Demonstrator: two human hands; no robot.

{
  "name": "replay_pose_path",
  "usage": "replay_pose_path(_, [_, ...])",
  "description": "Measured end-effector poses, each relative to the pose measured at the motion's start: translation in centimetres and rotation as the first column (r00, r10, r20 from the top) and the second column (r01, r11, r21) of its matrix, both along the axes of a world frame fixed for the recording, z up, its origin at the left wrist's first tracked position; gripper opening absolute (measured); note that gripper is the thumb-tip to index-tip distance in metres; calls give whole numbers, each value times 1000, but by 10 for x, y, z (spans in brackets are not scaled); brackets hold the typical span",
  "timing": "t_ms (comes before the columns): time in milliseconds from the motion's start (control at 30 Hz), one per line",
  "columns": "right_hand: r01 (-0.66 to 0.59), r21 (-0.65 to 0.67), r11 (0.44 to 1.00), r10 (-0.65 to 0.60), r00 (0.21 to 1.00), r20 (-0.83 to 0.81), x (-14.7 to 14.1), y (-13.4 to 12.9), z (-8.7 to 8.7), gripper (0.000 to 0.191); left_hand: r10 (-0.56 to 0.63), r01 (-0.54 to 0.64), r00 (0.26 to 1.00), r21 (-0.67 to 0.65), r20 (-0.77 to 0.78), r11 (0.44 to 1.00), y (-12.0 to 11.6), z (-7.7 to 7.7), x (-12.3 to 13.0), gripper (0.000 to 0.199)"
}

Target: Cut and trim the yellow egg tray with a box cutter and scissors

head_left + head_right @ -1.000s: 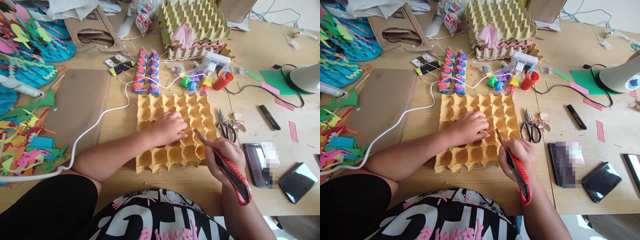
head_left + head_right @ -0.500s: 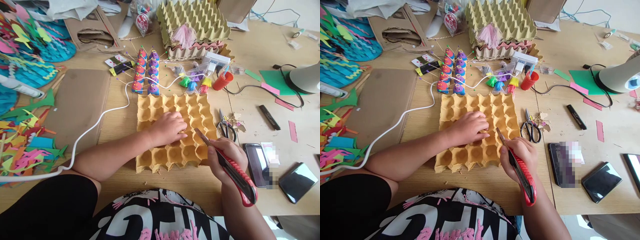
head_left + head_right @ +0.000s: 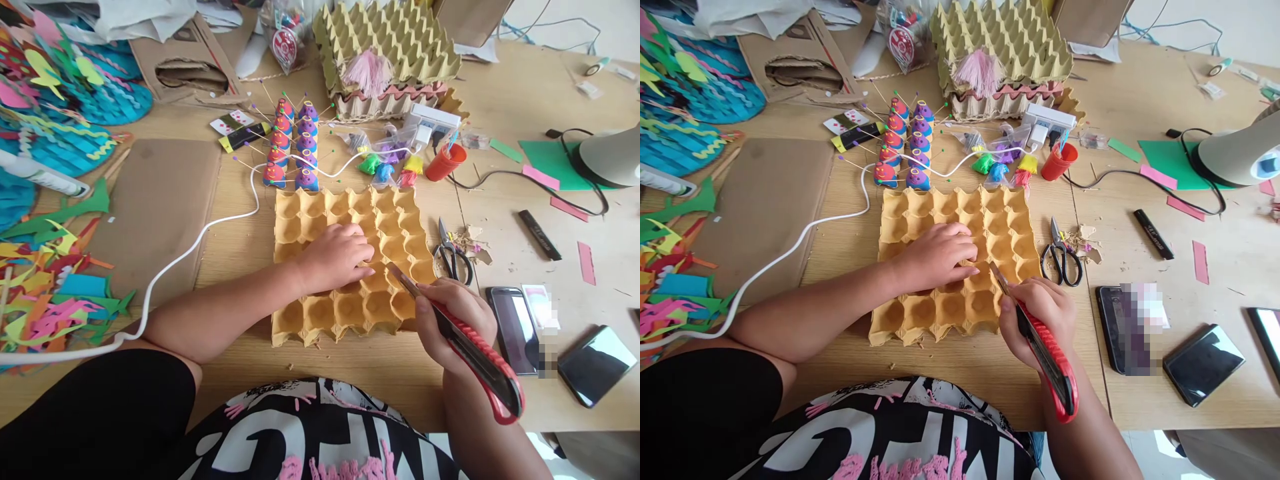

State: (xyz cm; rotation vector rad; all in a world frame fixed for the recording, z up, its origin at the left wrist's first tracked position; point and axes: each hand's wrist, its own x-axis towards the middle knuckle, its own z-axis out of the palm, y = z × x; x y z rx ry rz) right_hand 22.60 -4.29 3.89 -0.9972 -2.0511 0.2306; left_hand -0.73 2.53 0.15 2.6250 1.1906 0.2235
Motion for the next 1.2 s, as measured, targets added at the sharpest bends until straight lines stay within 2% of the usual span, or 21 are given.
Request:
replay_pose_path(167, [58, 5, 998, -58, 998, 3, -2, 0, -4, 17, -4, 4, 1000, 1, 5, 1000, 0, 1, -1, 28])
replay_pose_path(367, [22, -59, 998, -18, 998, 63, -2, 1, -2, 20, -5, 5, 1000, 0, -8, 1000, 0, 1, -1, 28])
replay_pose_path(533, [-40, -18, 999, 42, 992, 116, -1, 2, 1, 22, 2, -2, 1000, -17, -16, 1000, 0, 2, 0, 28])
replay_pose_path(1067, [-73, 20, 997, 69, 981, 182, 0, 1, 6, 23, -5, 4, 1000, 34, 26, 999, 0, -4, -1, 27])
replay_pose_path(1200, [-67, 9, 998, 65, 985, 157, 1, 1, 6, 21, -8, 6, 999, 52, 36, 999, 0, -5, -1, 26])
